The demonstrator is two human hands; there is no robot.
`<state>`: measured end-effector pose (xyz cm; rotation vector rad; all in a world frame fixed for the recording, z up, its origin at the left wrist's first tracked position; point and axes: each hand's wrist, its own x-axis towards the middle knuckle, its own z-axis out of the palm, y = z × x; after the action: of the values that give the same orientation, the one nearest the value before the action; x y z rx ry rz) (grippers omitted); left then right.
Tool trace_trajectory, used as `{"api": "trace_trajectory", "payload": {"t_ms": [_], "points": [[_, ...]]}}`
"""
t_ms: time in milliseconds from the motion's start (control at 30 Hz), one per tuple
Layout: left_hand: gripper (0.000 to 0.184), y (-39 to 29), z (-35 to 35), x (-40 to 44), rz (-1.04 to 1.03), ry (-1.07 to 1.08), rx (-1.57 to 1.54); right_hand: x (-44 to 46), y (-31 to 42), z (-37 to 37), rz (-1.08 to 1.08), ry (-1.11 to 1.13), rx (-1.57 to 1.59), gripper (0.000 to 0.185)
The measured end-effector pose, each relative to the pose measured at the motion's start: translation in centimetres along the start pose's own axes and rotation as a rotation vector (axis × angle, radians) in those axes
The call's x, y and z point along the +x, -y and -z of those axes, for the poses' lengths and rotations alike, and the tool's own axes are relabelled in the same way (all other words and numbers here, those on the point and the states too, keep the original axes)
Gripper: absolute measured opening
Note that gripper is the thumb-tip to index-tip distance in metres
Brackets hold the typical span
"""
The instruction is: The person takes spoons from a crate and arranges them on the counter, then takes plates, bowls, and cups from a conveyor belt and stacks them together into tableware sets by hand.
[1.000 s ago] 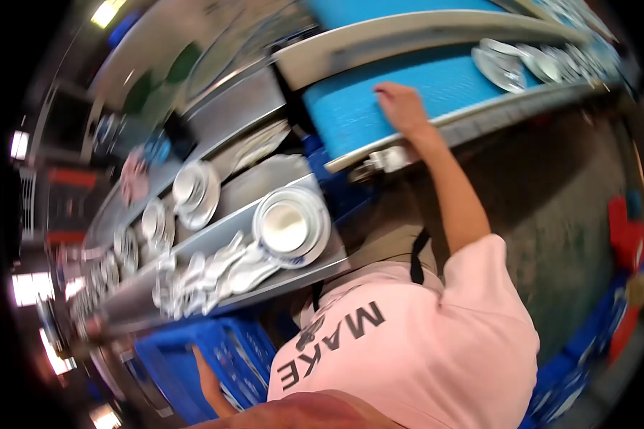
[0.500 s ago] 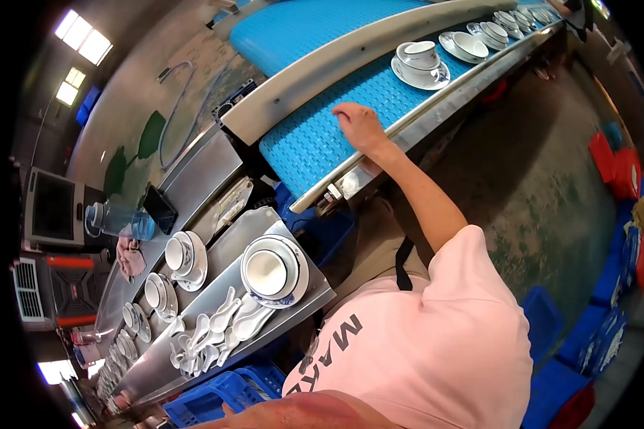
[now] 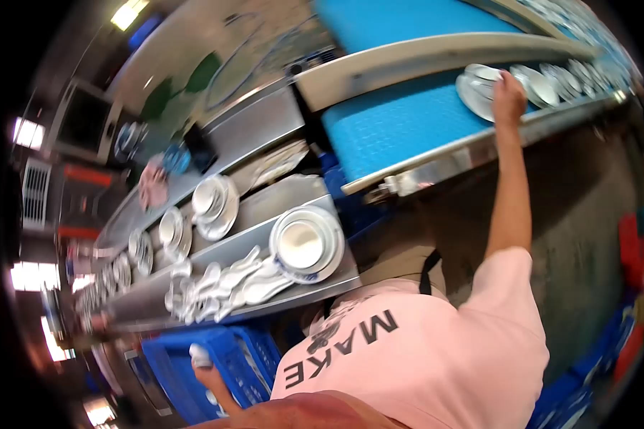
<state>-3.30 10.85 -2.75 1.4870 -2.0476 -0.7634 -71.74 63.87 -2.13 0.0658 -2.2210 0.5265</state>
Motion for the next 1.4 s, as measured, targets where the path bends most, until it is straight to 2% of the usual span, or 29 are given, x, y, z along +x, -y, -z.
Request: {"api": "trace_trajectory", "payload": {"t_ms": [33,67,100,167,233,267,300,367,400,500,533,567,600,667,767,867,967,1000,1033,1067,1100,1133,1167,1200,1233,1300,1333,1367,1400], "points": [[0.05,-0.6,-0.1,0.1,-0.018,-0.068,0.025,1.0,-1.4,-0.4,-0.001,-0.081,-0.062,0.026],[0.053,-1.2,0.2,0.1,-0.033,-0.144,0.048,1.8,-2.7,-0.9,-0.093,-0.033,-0.142,0.032],[0.056,-0.3,0.9,0.6,-0.047,-0.075,0.017,2.5,-4.1,-1.5,-0.187,0.018,-0.209,0.039],[0.055,-1.2,1.0,1.8,-0.029,-0.012,-0.083,4.1,-6.6,-2.3,-0.499,0.298,-0.199,0.05],[0.046,-4.6,1.1,1.4,0.043,-0.019,-0.223,4.6,-8.8,-2.9,-0.529,0.482,-0.203,0.05],[0.042,-6.2,1.4,0.8,0.086,-0.027,-0.29,4.3,-9.1,-3.2,-0.53,0.547,-0.139,0.044],[0.038,-7.5,1.6,0.0,0.133,-0.038,-0.358,4.1,-9.7,-3.5,-0.592,0.67,0.103,0.048],[0.031,-8.7,1.5,-0.9,0.233,-0.065,-0.493,3.1,-4.9,-0.9,-0.696,0.572,0.289,0.053],[0.046,-8.0,1.5,-0.6,0.258,-0.197,-0.422,2.9,-4.5,-1.2,-0.673,0.563,0.389,0.06],[0.048,-4.7,0.5,3.6,0.307,-0.126,-0.753,3.1,0.4,1.4,-0.706,0.676,0.394,0.059],[0.051,-3.1,1.3,4.1,0.335,-0.124,-0.849,3.3,-1.7,-0.3,-0.62,0.847,0.479,0.066],[0.055,-2.1,3.3,3.0,0.363,-0.142,-0.938,3.3,0.1,1.1,-0.531,0.845,0.332,0.069],[0.06,-7.9,1.7,1.7,0.398,-0.282,-0.873,2.9,-4.1,-2.5,-0.471,0.865,0.364,0.07],[0.055,-6.8,2.1,2.7,0.276,-0.305,-0.974,2.7,-1.4,-1.5,-0.471,0.994,0.254,0.063],[0.036,-8.0,2.2,3.3,-0.001,0.117,-1.321,2.1,-0.9,-2.9,-0.45,1.077,0.268,0.056],[0.033,-10.9,1.4,3.2,0.01,0.062,-1.32,0.5,2.1,-2.0,-0.605,0.811,0.423,0.04],[0.04,-8.7,1.7,5.2,0.05,0.206,-1.294,-1.3,1.3,-2.6,-0.197,0.319,0.364,0.034],[0.043,-10.6,1.5,4.7,0.098,0.15,-1.208,-2.8,5.1,0.3,-0.082,0.143,0.41,0.026],[0.042,-11.0,1.2,5.1,0.087,0.149,-1.169,-4.5,9.8,4.5,-0.128,0.126,0.459,0.023],[0.039,-10.8,1.2,5.9,0.044,0.204,-1.195,-7.7,12.9,6.6,-0.228,0.09,0.722,0.02],[0.039,-10.7,1.1,6.8,-0.066,0.374,-1.237,-11.1,13.5,7.1,-0.069,0.129,0.499,0.014],[0.035,-11.6,0.4,7.2,-0.146,0.347,-1.242,-13.6,14.6,8.7,0.331,0.124,0.384,0.012],[0.04,-13.3,-0.5,7.0,-0.154,0.284,-1.275,-16.8,16.1,9.2,0.38,0.24,0.641,0.008],[0.03,-14.6,-1.2,7.3,-0.153,0.346,-1.331,-19.9,16.9,8.8,0.579,0.272,0.774,0.006],[0.023,-15.7,-1.8,7.8,-0.151,0.398,-1.383,-22.1,17.3,9.1,0.685,0.446,0.772,0.004],[0.025,-17.8,-3.4,8.5,-0.146,0.462,-1.397,-28.1,17.1,7.0,0.795,0.897,0.58,0.025],[0.027,-18.8,-4.2,8.8,-0.143,0.483,-1.399,-30.8,17.1,5.9,0.833,0.786,0.454,0.037],[0.054,-19.7,-5.1,9.0,-0.079,0.405,-1.386,-31.5,17.8,5.2,0.824,1.003,0.379,0.044],[0.054,-21.0,-5.8,8.9,-0.103,0.464,-1.365,-32.7,17.9,4.1,0.827,0.911,0.357,0.044]]}}
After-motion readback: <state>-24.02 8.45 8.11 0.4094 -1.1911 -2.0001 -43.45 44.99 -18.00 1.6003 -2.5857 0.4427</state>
